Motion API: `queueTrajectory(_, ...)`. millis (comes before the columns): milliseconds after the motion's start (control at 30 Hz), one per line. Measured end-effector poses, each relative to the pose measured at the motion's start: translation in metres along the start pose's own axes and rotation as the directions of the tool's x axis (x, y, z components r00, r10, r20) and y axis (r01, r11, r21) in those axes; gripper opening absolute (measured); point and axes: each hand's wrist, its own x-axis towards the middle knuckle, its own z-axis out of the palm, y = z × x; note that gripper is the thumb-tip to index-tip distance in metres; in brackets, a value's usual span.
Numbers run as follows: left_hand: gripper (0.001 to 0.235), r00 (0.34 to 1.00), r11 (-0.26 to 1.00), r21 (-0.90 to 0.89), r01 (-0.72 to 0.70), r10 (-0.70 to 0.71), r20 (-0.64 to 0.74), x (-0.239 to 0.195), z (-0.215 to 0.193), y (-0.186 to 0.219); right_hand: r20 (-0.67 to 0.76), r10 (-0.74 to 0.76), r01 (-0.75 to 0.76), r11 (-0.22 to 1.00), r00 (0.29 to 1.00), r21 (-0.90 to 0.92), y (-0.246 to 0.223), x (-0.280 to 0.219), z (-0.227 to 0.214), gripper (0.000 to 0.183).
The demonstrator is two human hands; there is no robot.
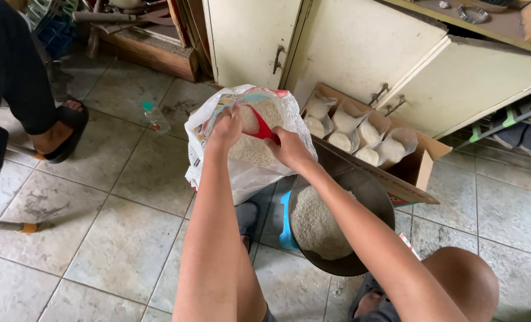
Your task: The person scoops rice from a large sack into a metal bowl using a red scoop. They repeatedly level the scoop with their fingers and return the rice to the sack. The person is sitting on the floor next to a cardboard box containing pre-filled rice bags.
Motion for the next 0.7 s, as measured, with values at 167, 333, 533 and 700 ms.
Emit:
queueTrajectory(167,0.083,1.0,1.0,-0.016,-0.024,0.024,0.005,-0.011,-0.003,0.012,0.007,-0.022,0.022,1.0,1.0,0.017,0.003,-0.006,0.001,0.041)
queueTrajectory(333,0.08,0.999,0.999,0.009,-0.041,0.042,-0.012,-0.026,-0.011,0.028,-0.018,-0.028,0.028,0.998,0.999,0.052,0.01,-0.011,0.0,0.041)
queueTrajectory(533,0.082,0.999,0.998,0.039,-0.048,0.048,0.002,-0.05,-0.018,0.047,-0.004,0.004,-0.003,0.998,1.0,0.064,0.004,-0.025,-0.005,0.04)
queueTrajectory(700,0.083,0.999,0.995,0.097,-0.036,0.033,0.027,-0.049,-0.02,0.048,0.003,-0.015,0.015,1.0,1.0,0.018,0.008,-0.021,-0.005,0.038)
